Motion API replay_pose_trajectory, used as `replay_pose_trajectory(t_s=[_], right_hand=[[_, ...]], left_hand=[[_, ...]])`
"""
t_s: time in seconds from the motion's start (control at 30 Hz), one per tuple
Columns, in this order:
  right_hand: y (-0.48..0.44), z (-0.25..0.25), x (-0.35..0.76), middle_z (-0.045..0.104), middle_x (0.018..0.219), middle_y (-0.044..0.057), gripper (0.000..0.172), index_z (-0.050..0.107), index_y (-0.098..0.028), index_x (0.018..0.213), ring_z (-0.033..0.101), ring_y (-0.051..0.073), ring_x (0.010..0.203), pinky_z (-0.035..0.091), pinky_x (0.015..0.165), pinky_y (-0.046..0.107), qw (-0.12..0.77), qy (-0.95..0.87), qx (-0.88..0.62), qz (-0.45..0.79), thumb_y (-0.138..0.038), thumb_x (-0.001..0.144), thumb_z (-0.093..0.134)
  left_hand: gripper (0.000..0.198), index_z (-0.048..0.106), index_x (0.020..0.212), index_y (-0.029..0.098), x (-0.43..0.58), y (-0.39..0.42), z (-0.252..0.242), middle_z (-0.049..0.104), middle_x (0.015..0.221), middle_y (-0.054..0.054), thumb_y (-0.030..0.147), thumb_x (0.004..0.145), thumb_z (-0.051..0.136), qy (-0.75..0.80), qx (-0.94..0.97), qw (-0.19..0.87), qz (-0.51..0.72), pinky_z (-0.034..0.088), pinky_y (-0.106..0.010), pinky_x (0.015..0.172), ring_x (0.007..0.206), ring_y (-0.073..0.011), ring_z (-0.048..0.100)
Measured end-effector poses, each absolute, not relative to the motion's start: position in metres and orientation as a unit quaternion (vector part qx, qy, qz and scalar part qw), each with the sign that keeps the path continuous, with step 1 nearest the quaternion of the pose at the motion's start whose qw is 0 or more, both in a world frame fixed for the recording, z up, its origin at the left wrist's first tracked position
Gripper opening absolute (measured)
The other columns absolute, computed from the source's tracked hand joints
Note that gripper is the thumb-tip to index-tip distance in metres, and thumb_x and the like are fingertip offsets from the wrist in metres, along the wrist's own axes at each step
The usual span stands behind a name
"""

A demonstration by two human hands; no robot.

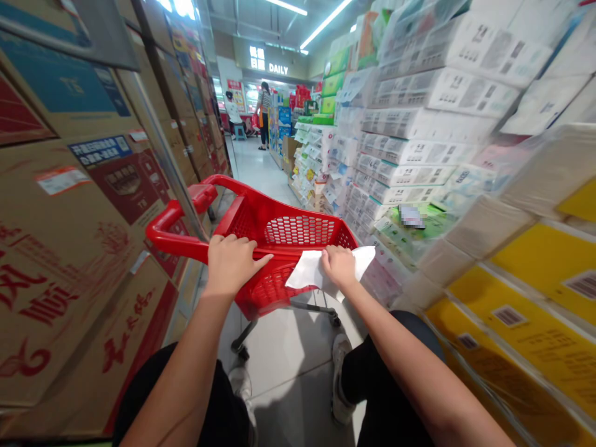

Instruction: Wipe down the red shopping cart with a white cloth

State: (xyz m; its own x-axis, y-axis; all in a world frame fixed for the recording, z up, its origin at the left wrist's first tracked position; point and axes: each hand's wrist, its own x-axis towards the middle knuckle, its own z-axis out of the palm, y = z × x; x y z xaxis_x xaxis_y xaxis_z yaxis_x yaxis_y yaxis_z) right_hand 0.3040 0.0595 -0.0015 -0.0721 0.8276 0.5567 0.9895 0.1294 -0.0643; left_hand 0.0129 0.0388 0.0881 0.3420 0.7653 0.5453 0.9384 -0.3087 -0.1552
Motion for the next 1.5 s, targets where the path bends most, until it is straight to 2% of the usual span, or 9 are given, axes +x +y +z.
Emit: replay_pose_trajectory(t_s=[0.1,0.3,0.6,0.77,0.9,1.0,1.23,1.37,1.5], right_hand=[[0.064,0.002,0.271,0.069,0.084,0.008,0.035,0.061,-0.019,0.082,0.057,0.022,0.083,0.028,0.075,0.034,0.251,-0.712,-0.637,-0.158,-0.034,0.102,0.036],[0.071,0.01,0.203,0.07,0.096,0.008,0.038,0.06,-0.02,0.093,0.058,0.023,0.091,0.03,0.08,0.035,0.257,-0.747,-0.598,-0.137,-0.04,0.105,0.031],[0.067,-0.008,0.268,0.068,0.092,0.01,0.037,0.06,-0.018,0.097,0.057,0.024,0.087,0.031,0.077,0.033,0.204,-0.788,-0.562,-0.15,-0.045,0.103,0.035],[0.069,-0.018,0.322,0.068,0.091,0.01,0.044,0.061,-0.017,0.096,0.058,0.022,0.083,0.032,0.074,0.031,0.161,-0.802,-0.557,-0.142,-0.049,0.105,0.033],[0.072,-0.014,0.302,0.069,0.09,0.011,0.046,0.061,-0.017,0.097,0.058,0.022,0.081,0.031,0.07,0.03,0.155,-0.797,-0.559,-0.168,-0.052,0.104,0.033],[0.073,-0.005,0.26,0.069,0.091,0.01,0.044,0.06,-0.017,0.097,0.06,0.022,0.083,0.034,0.072,0.03,0.168,-0.812,-0.534,-0.166,-0.052,0.104,0.034],[0.068,0.016,0.194,0.071,0.096,0.008,0.038,0.058,-0.02,0.106,0.064,0.021,0.087,0.038,0.073,0.029,0.19,-0.841,-0.493,-0.115,-0.049,0.106,0.034],[0.064,0.012,0.229,0.072,0.096,0.008,0.036,0.06,-0.02,0.105,0.065,0.022,0.086,0.037,0.073,0.029,0.164,-0.841,-0.503,-0.116,-0.047,0.105,0.035],[0.059,0.006,0.293,0.072,0.097,0.011,0.036,0.06,-0.018,0.103,0.065,0.023,0.086,0.035,0.07,0.029,0.121,-0.814,-0.556,-0.117,-0.047,0.103,0.039]], left_hand=[[0.041,0.069,0.091,0.018,0.028,0.043,0.074,0.071,0.093,-0.016,0.057,0.083,0.059,-0.551,-0.776,0.241,-0.192,0.03,-0.053,0.092,0.096,-0.034,0.056],[0.019,0.067,0.093,0.018,0.03,0.056,0.058,0.069,0.096,-0.015,0.032,0.086,0.055,-0.549,-0.781,0.225,-0.194,0.028,-0.052,0.096,0.101,-0.0328,0.053],[0.028,0.065,0.094,0.021,-0.014,0.055,0.061,0.07,0.098,-0.012,0.048,0.086,0.06,-0.535,-0.798,0.212,-0.176,0.029,-0.05,0.094,0.1,-0.0315,0.054],[0.026,0.065,0.094,0.023,-0.013,0.047,0.058,0.069,0.1,-0.013,0.047,0.087,0.06,-0.547,-0.794,0.195,-0.18,0.027,-0.051,0.095,0.103,-0.032,0.052],[0.025,0.064,0.094,0.022,-0.006,0.042,0.056,0.069,0.101,-0.014,0.046,0.087,0.059,-0.545,-0.795,0.193,-0.183,0.027,-0.052,0.095,0.102,-0.0324,0.052],[0.023,0.064,0.096,0.022,0.001,0.042,0.055,0.068,0.102,-0.014,0.042,0.088,0.057,-0.535,-0.801,0.191,-0.191,0.026,-0.052,0.096,0.103,-0.0326,0.051],[0.019,0.065,0.089,0.021,0.009,0.042,0.054,0.068,0.096,-0.013,0.017,0.087,0.046,-0.529,-0.803,0.183,-0.204,0.026,-0.051,0.093,0.101,-0.0309,0.053],[0.014,0.065,0.093,0.022,0.007,0.042,0.054,0.068,0.098,-0.013,0.026,0.087,0.053,-0.52,-0.811,0.18,-0.197,0.027,-0.051,0.094,0.102,-0.0316,0.052],[0.022,0.064,0.095,0.023,0.005,0.043,0.054,0.068,0.1,-0.013,0.043,0.087,0.059,-0.524,-0.809,0.18,-0.195,0.028,-0.051,0.096,0.104,-0.0321,0.051]])
